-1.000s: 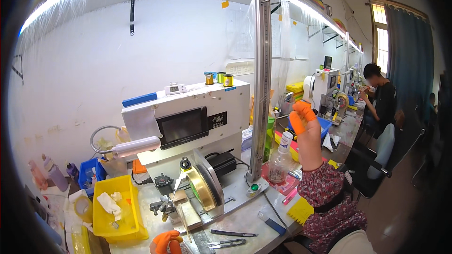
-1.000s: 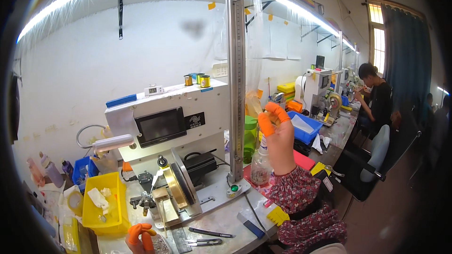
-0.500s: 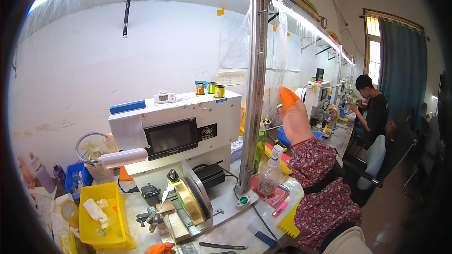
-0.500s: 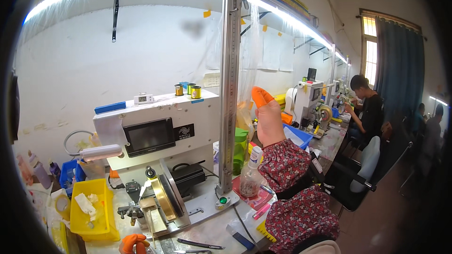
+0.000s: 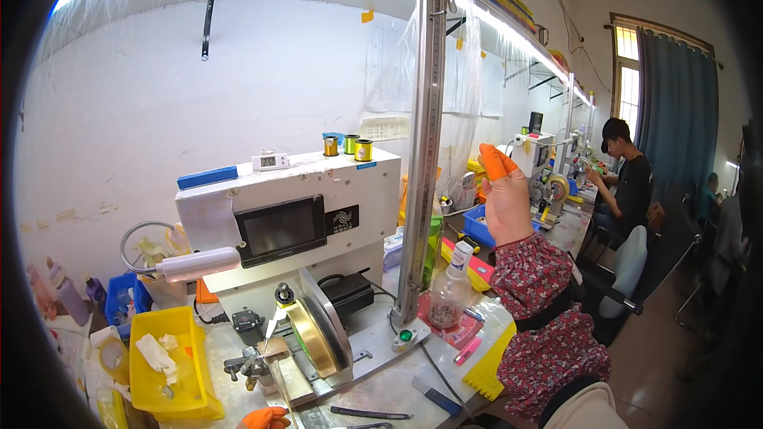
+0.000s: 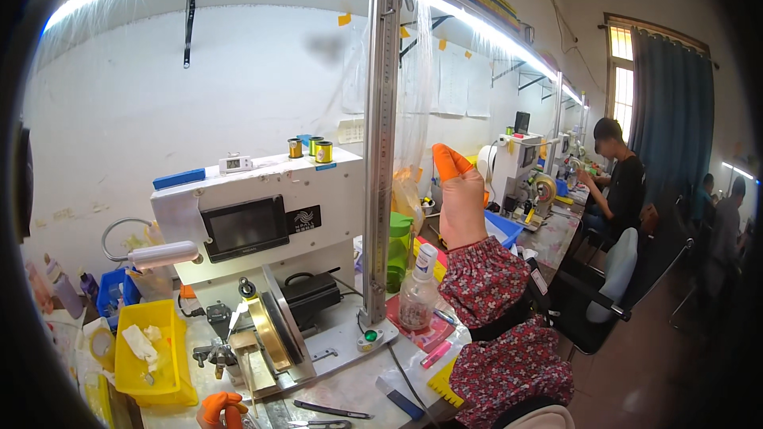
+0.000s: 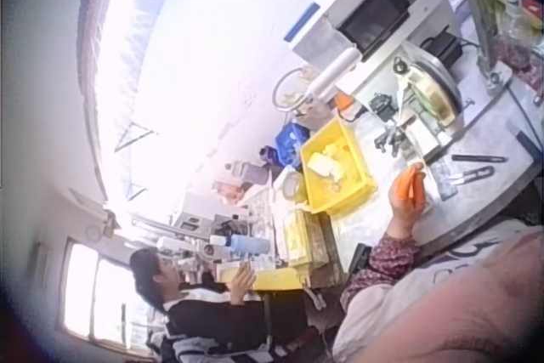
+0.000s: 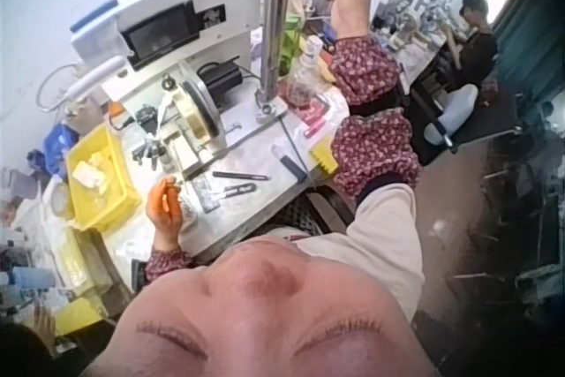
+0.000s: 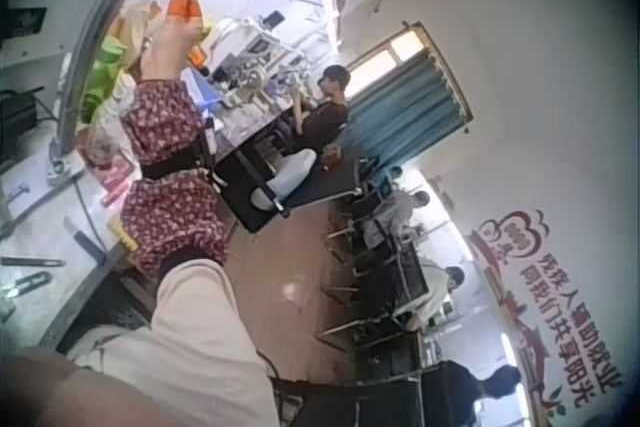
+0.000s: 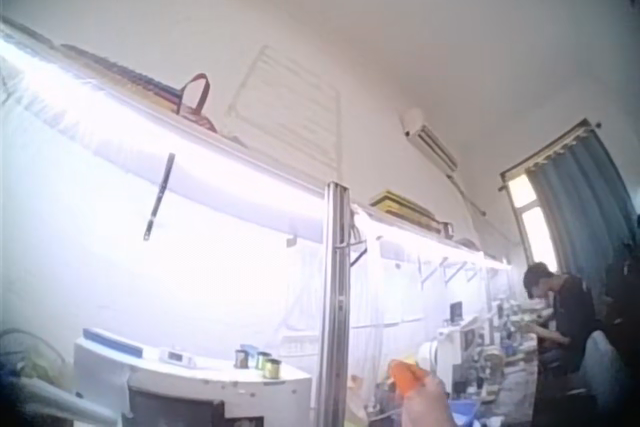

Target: Polishing and finishing small metal components using a grinding machine.

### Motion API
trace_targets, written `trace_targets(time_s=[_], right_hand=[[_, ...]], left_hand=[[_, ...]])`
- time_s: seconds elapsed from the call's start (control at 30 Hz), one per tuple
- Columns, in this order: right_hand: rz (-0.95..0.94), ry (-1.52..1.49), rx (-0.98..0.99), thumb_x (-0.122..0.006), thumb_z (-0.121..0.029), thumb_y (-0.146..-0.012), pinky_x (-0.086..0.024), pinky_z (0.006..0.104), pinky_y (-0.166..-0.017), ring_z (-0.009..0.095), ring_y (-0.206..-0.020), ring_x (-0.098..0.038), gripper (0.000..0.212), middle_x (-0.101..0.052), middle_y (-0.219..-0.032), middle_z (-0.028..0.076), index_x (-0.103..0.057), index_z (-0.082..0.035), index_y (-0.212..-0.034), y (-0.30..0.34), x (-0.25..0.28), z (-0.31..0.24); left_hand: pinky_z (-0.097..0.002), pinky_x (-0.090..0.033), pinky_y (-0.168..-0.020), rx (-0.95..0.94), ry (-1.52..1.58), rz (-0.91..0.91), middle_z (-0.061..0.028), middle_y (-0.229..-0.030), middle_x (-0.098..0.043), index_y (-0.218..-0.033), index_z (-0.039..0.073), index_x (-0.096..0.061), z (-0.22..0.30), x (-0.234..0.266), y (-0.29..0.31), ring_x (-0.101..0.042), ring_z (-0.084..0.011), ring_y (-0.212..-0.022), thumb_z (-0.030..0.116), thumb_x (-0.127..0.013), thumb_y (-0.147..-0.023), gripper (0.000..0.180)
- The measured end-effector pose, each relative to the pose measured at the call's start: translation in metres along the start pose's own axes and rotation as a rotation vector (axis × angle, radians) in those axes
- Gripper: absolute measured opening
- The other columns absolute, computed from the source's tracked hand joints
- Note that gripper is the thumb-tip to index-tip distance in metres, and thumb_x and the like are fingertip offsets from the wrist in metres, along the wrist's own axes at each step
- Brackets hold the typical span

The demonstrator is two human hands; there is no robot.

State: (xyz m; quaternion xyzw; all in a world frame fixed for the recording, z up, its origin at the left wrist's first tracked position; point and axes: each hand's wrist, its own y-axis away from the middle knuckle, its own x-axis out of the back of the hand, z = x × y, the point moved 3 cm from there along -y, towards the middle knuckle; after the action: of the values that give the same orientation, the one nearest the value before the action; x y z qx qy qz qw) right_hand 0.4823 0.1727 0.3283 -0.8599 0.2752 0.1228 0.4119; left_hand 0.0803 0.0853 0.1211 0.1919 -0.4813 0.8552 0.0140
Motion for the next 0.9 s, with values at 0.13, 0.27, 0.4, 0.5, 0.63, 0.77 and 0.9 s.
trace_targets(time_s=[0.13, 0.27, 0.4, 0.5, 0.63, 0.77, 0.9], right_hand=[[-0.044, 0.020, -0.024, -0.061, -0.023, -0.081, -0.033, 0.0156, -0.061, -0.001, -0.079, -0.049, 0.021, -0.060, -0.096, -0.006, -0.061, -0.012, -0.099, 0.001, 0.004, -0.001], [-0.061, 0.040, -0.021, -0.063, -0.025, -0.080, -0.032, 0.0174, -0.064, -0.001, -0.079, -0.047, 0.023, -0.059, -0.094, -0.007, -0.061, -0.012, -0.099, 0.006, 0.007, -0.003], [-0.019, 0.142, -0.046, -0.062, -0.026, -0.080, -0.032, 0.0184, -0.068, -0.001, -0.080, -0.046, 0.023, -0.059, -0.096, -0.006, -0.061, -0.013, -0.099, 0.006, 0.017, -0.007], [-0.027, 0.145, -0.032, -0.061, -0.026, -0.081, -0.031, 0.0184, -0.070, 0.000, -0.083, -0.046, 0.023, -0.059, -0.098, -0.006, -0.061, -0.013, -0.099, 0.010, 0.015, -0.010], [-0.011, 0.052, -0.005, -0.065, -0.028, -0.078, -0.032, 0.0170, -0.067, 0.001, -0.078, -0.047, 0.027, -0.059, -0.090, -0.003, -0.062, -0.006, -0.094, 0.014, 0.018, -0.021], [-0.071, 0.011, -0.082, -0.056, -0.019, -0.084, -0.036, 0.0250, -0.079, 0.012, -0.102, -0.048, 0.020, -0.053, -0.114, 0.004, -0.058, -0.009, -0.102, 0.020, 0.012, -0.035], [-0.136, -0.058, -0.107, -0.055, -0.018, -0.084, -0.036, 0.0255, -0.079, 0.014, -0.104, -0.047, 0.022, -0.052, -0.116, 0.007, -0.057, -0.008, -0.103, 0.031, -0.007, -0.047]], left_hand=[[-0.0271, -0.049, -0.057, 0.001, -0.007, -0.019, -0.0159, -0.090, -0.058, -0.107, -0.002, -0.049, 0.001, 0.000, -0.001, -0.058, -0.0196, -0.067, -0.005, -0.049, -0.082, 0.026], [-0.0273, -0.049, -0.058, 0.017, -0.024, -0.006, -0.0156, -0.089, -0.059, -0.105, -0.003, -0.051, 0.000, 0.000, -0.001, -0.058, -0.0195, -0.067, -0.005, -0.049, -0.082, 0.023], [-0.0274, -0.049, -0.058, 0.055, -0.001, -0.010, -0.0156, -0.088, -0.059, -0.102, -0.003, -0.053, -0.001, -0.002, -0.001, -0.058, -0.0193, -0.067, -0.005, -0.050, -0.081, 0.021], [-0.0278, -0.049, -0.058, 0.048, 0.003, 0.007, -0.0156, -0.087, -0.059, -0.102, -0.003, -0.053, -0.002, -0.002, 0.001, -0.058, -0.0194, -0.067, -0.005, -0.050, -0.081, 0.021], [-0.0278, -0.050, -0.058, 0.058, 0.014, -0.028, -0.0157, -0.088, -0.059, -0.102, -0.003, -0.052, 0.002, -0.005, -0.006, -0.059, -0.0199, -0.068, -0.006, -0.049, -0.081, 0.021], [-0.0284, -0.050, -0.057, -0.118, 0.042, -0.077, -0.0167, -0.091, -0.059, -0.104, -0.002, -0.051, 0.032, -0.008, -0.041, -0.060, -0.0207, -0.070, -0.005, -0.049, -0.081, 0.023], [-0.0312, -0.042, -0.073, -0.301, 0.023, -0.158, -0.0133, -0.093, -0.058, -0.105, -0.003, -0.047, 0.082, -0.007, -0.104, -0.055, -0.0201, -0.077, 0.001, -0.055, -0.075, 0.032]])
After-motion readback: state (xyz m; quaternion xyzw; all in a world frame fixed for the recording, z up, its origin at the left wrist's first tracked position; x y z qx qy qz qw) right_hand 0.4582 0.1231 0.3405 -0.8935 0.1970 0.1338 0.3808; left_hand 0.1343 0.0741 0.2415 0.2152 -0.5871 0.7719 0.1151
